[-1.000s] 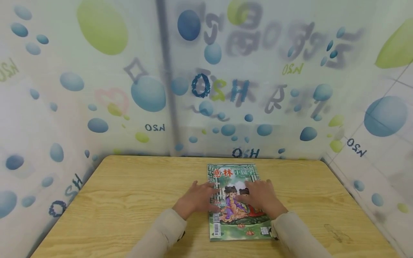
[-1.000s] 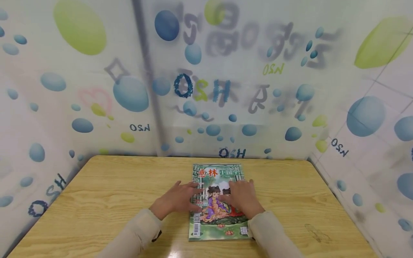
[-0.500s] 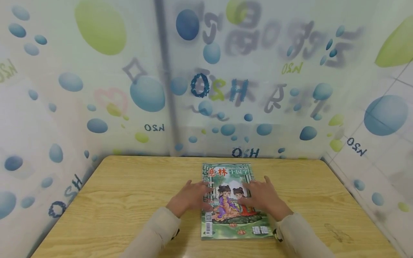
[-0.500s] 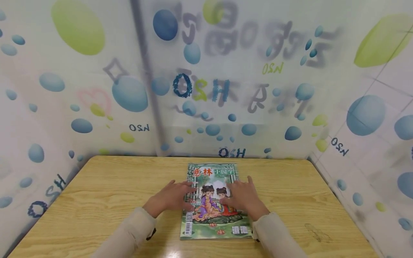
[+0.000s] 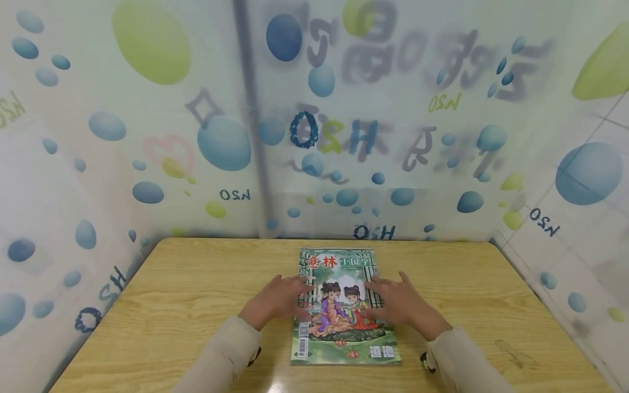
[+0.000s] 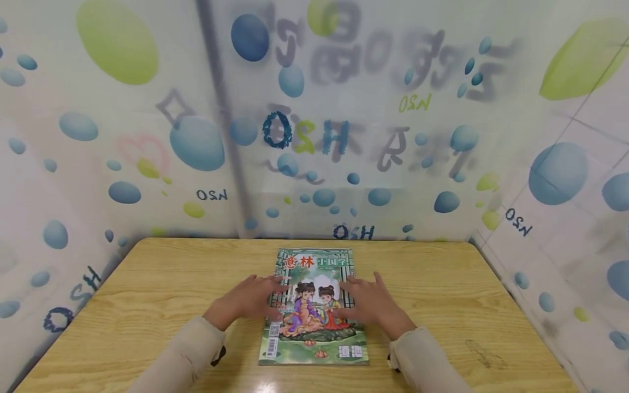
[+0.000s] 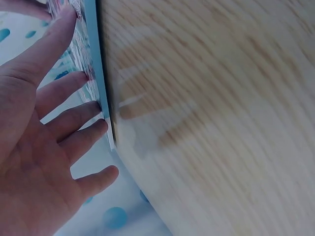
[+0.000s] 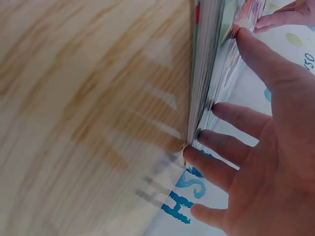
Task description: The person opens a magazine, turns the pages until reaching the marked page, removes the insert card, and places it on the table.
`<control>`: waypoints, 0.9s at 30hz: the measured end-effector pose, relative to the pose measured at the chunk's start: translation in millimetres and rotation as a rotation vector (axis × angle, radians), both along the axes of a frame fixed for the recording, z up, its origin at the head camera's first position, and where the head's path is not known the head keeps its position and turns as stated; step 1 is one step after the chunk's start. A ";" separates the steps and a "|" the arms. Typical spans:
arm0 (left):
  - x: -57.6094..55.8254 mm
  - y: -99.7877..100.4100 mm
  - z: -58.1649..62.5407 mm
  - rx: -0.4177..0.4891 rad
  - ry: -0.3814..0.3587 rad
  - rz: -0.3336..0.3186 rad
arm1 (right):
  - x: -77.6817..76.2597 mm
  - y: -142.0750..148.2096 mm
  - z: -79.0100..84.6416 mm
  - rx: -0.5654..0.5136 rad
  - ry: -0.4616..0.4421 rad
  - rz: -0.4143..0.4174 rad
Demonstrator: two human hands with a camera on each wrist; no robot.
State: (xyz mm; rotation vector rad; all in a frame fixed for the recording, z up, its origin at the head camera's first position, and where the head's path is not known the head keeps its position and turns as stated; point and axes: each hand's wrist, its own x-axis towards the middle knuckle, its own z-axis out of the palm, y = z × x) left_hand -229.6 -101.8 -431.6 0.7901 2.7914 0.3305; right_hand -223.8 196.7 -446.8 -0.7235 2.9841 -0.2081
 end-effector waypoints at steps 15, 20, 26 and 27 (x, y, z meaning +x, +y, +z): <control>2.0 -6.9 1.7 0.069 -0.047 -0.009 | 12.3 20.5 5.4 -0.170 -0.223 0.195; 3.3 -6.4 3.3 0.069 -0.034 -0.019 | 17.5 28.4 8.4 -0.189 -0.316 0.250; 7.8 -0.4 0.5 0.047 -0.019 -0.048 | 18.5 29.4 7.6 -0.212 -0.331 0.270; 9.9 2.5 0.3 0.034 -0.005 -0.073 | 18.5 28.9 7.2 -0.210 -0.328 0.271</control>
